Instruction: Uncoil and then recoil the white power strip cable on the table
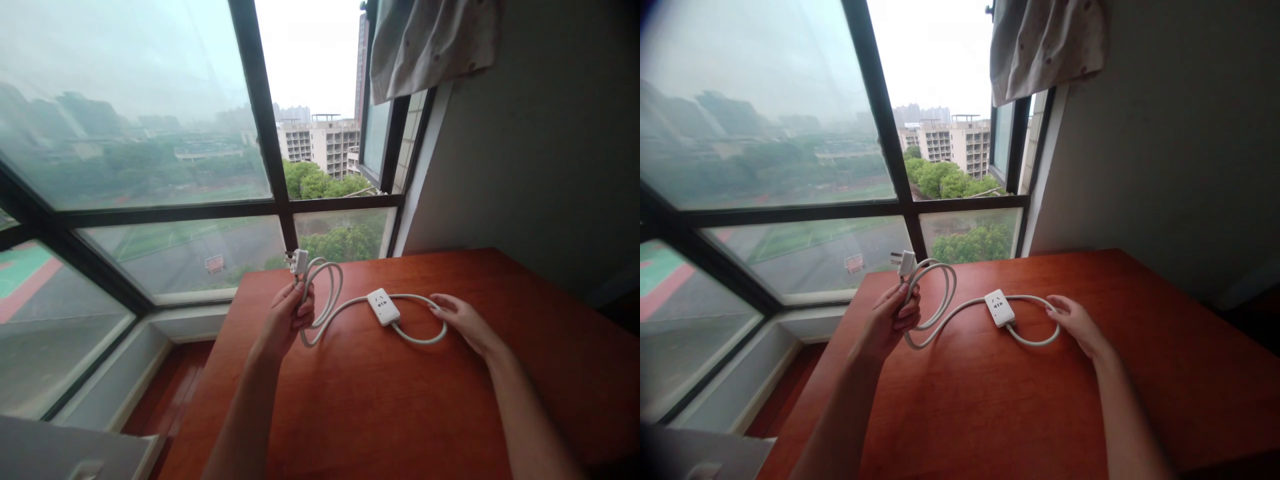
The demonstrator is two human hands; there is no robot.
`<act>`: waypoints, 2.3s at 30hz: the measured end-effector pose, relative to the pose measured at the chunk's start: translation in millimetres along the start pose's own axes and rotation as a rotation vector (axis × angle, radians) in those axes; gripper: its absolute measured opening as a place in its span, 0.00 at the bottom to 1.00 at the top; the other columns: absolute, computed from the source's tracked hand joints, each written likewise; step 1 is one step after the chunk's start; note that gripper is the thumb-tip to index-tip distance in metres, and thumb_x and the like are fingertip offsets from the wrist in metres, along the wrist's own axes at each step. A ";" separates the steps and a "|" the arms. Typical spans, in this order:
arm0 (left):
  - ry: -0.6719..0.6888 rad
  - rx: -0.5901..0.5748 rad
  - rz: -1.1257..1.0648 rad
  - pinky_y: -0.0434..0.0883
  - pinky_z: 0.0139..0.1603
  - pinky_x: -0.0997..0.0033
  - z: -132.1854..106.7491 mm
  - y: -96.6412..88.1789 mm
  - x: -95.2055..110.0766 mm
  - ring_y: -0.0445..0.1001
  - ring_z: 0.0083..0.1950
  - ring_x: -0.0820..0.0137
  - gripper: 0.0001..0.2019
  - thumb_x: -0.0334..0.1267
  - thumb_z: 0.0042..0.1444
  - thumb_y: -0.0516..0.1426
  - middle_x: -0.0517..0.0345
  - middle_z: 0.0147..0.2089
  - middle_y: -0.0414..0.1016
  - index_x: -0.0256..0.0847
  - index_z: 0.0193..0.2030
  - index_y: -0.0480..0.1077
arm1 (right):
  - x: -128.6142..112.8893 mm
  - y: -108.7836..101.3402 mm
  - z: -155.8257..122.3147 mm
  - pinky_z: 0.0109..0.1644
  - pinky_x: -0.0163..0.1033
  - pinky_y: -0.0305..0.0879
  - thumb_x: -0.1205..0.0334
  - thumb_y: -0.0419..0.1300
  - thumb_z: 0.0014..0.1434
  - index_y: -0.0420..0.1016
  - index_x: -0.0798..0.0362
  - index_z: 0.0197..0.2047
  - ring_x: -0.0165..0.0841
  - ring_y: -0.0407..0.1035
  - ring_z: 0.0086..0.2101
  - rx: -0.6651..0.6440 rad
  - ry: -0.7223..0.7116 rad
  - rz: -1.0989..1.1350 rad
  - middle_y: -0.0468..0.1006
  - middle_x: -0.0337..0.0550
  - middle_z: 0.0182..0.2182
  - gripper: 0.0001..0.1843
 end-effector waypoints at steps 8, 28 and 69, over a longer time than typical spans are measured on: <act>0.007 0.027 -0.011 0.46 0.16 0.85 -1.4 -2.4 2.2 0.48 0.15 0.85 0.12 0.43 0.58 0.59 0.70 0.19 0.53 0.35 0.36 0.65 | 5.1 6.1 17.4 0.57 0.48 0.67 0.70 0.58 0.45 0.78 0.51 0.42 0.41 0.74 0.47 0.008 -0.150 -0.242 0.80 0.46 0.45 0.19; -0.004 0.001 -0.012 0.48 0.18 0.83 -3.2 -0.1 2.7 0.48 0.16 0.84 0.12 0.43 0.59 0.59 0.70 0.19 0.52 0.35 0.36 0.65 | -50.9 127.7 37.9 0.55 0.43 0.61 0.70 0.56 0.55 0.75 0.54 0.50 0.42 0.68 0.50 -0.266 -0.402 -1.186 0.75 0.53 0.49 0.18; -0.088 0.131 -0.503 0.67 0.26 0.80 17.3 -2.2 -32.7 0.67 0.24 0.78 0.07 0.34 0.57 0.58 0.64 0.27 0.65 0.39 0.33 0.61 | -182.2 259.9 -166.7 0.40 0.35 0.68 0.66 0.55 0.60 0.72 0.51 0.52 0.34 0.73 0.35 -0.369 -0.761 -0.361 0.80 0.45 0.36 0.17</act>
Point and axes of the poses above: each hand's wrist, its own z-axis towards the middle knuckle, its own y-axis out of the palm, x = y × z, the point moved 9 cm from there along z, towards the middle knuckle
